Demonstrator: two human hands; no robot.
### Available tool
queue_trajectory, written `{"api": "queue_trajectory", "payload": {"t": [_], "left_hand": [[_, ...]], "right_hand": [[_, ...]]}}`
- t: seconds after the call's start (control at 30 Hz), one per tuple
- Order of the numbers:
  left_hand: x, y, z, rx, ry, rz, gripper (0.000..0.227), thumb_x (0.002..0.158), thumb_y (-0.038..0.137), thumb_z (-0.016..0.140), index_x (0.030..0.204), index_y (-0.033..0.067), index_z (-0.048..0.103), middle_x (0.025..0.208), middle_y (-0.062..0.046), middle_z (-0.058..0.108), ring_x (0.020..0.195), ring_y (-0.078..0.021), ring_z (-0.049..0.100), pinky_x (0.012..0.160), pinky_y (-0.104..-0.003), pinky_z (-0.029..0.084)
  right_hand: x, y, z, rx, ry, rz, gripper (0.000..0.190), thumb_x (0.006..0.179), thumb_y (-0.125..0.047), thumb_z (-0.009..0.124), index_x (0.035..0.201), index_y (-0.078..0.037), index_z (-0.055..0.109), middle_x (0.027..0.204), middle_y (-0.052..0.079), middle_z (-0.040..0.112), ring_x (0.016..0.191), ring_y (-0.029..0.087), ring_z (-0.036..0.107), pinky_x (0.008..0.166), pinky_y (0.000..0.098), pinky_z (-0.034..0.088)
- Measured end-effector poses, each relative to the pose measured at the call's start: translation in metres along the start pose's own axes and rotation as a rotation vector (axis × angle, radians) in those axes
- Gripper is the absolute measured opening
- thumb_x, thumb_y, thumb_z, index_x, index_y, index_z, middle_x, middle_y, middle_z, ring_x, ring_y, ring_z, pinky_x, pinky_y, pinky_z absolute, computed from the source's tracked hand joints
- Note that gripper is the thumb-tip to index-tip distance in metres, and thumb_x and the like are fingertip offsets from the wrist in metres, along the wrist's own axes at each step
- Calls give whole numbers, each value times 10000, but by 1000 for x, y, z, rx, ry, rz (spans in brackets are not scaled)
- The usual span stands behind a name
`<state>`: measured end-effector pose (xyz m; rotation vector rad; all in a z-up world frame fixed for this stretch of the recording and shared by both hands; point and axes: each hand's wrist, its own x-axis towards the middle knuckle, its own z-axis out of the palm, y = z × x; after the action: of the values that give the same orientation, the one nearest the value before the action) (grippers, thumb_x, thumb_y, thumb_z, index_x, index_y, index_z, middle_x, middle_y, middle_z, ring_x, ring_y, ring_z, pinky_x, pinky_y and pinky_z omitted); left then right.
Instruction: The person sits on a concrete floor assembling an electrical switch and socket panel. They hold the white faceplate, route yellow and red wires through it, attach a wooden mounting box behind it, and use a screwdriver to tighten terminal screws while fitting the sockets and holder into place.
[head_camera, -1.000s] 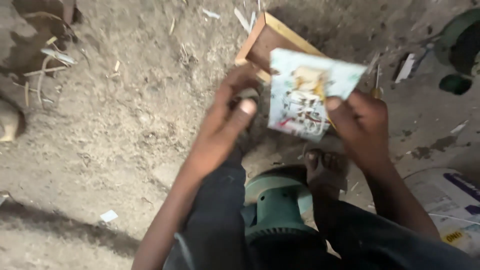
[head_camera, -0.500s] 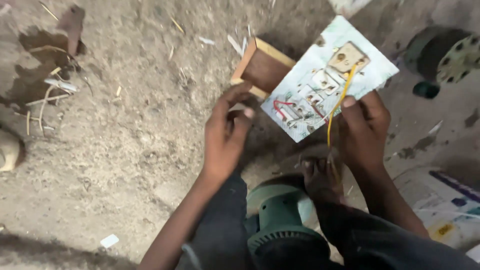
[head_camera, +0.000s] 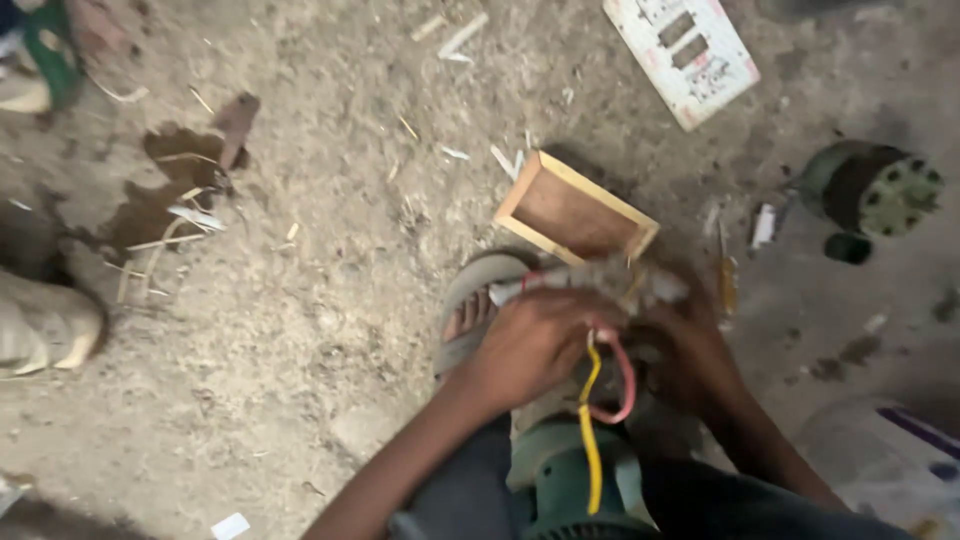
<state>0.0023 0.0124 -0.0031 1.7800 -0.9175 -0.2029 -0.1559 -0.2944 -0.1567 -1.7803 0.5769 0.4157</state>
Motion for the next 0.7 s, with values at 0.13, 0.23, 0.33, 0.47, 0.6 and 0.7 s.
{"api": "queue_trajectory", "payload": {"t": [0.13,0.23,0.33,0.47,0.6,0.7], "left_hand": [[-44,-4,5,-217,-175,-378,178,931,128,683,1101,87,713,1067,-100,738,977,-312,720,848,-390,551],[-19,-7,6,-292,-275,-511,187,970,205,689,1100,81,740,972,-124,752,868,-289,722,789,-393,547],[11,-37,15,-326,-290,-530,223,966,228,667,1115,86,753,974,-116,777,838,-228,741,794,-373,567],[45,-72,18,-294,-55,-518,292,973,260,687,1173,48,714,1052,-101,777,954,-181,759,842,-343,595],[45,-50,3,-183,-48,-665,393,926,324,750,1207,54,701,1029,-100,773,930,-174,762,816,-333,592],[14,-36,-14,-81,-134,-729,419,850,335,812,1152,57,728,980,-110,776,877,-200,754,796,-346,580]], "right_hand": [[-58,-147,18,-562,177,-520,624,912,-253,669,1421,28,440,1403,287,469,1291,412,458,1068,480,372],[-43,-169,11,-532,-116,-581,673,887,-302,694,1423,36,465,1391,292,523,1270,422,501,1031,486,403],[-27,-154,14,-410,-524,-353,535,913,-285,677,1369,-21,586,1221,207,651,1100,317,624,923,423,487],[-10,-103,18,49,-341,318,379,1067,-255,573,1336,-19,699,916,201,725,682,290,603,595,441,487],[-4,-104,35,317,-215,23,358,1026,-244,604,1304,-31,675,1014,27,725,874,82,653,749,271,543],[-11,-117,45,356,-296,168,398,990,-220,636,1350,-51,645,1061,32,703,921,106,623,776,303,533]]}}
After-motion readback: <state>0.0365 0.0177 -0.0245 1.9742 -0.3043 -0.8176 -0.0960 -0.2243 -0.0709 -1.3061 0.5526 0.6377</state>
